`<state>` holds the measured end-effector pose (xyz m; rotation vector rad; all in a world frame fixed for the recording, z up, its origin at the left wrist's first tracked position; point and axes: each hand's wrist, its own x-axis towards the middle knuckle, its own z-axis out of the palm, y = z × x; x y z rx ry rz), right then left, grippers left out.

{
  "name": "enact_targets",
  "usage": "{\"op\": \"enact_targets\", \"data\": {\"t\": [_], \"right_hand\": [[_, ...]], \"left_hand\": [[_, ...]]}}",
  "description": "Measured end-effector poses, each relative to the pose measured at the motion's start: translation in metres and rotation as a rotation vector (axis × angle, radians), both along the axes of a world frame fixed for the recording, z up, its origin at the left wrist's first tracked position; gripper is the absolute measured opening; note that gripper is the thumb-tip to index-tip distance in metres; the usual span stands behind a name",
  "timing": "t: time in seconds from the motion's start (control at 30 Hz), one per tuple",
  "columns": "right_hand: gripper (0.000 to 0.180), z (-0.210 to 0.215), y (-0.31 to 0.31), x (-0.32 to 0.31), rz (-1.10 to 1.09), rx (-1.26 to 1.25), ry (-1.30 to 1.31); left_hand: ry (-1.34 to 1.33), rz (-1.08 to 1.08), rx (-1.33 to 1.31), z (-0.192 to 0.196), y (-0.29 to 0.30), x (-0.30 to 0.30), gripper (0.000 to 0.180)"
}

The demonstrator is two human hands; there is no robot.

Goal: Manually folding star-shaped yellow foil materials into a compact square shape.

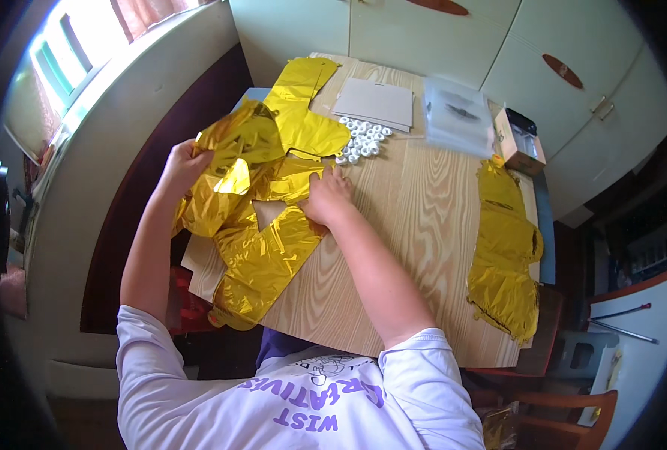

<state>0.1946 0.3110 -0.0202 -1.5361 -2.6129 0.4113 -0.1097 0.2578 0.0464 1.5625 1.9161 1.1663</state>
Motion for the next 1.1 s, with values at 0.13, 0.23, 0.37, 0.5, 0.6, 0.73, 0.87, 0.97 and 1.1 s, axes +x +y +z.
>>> {"op": "enact_targets", "data": {"t": [0.13, 0.23, 0.37, 0.5, 0.6, 0.73, 0.87, 0.97, 1.1], "right_hand": [[0.068, 0.0, 0.0, 0.0, -0.006, -0.002, -0.005], [0.068, -0.004, 0.002, 0.002, -0.01, 0.019, -0.009], [0.074, -0.009, 0.004, 0.001, -0.013, 0.058, -0.033], [0.075, -0.002, 0.004, -0.003, -0.006, -0.04, -0.072], [0.075, -0.001, 0.004, -0.002, -0.007, -0.047, -0.082], [0.074, -0.002, 0.003, -0.003, -0.005, -0.022, -0.066], [0.074, -0.006, 0.002, 0.001, -0.022, 0.041, -0.064], [0.075, -0.003, 0.003, 0.001, -0.025, -0.045, -0.074], [0.075, 0.003, 0.003, -0.004, -0.011, -0.092, -0.055]], "left_hand": [[0.018, 0.122, 0.05, 0.018, -0.006, -0.044, 0.017], [0.017, 0.223, 0.069, 0.033, -0.021, -0.078, 0.016], [0.086, 0.32, 0.14, 0.029, -0.044, -0.151, 0.019], [0.17, 0.464, 0.196, 0.026, -0.079, -0.209, 0.023], [0.213, 0.591, 0.286, 0.025, -0.098, -0.246, 0.027], [0.572, 0.836, 0.255, 0.053, -0.141, -0.285, 0.038], [0.716, 0.959, 0.225, 0.077, -0.159, -0.285, 0.047], [0.788, 1.021, 0.204, 0.099, -0.17, -0.285, 0.049], [0.849, 0.977, 0.363, 0.125, -0.192, -0.312, 0.045]]}}
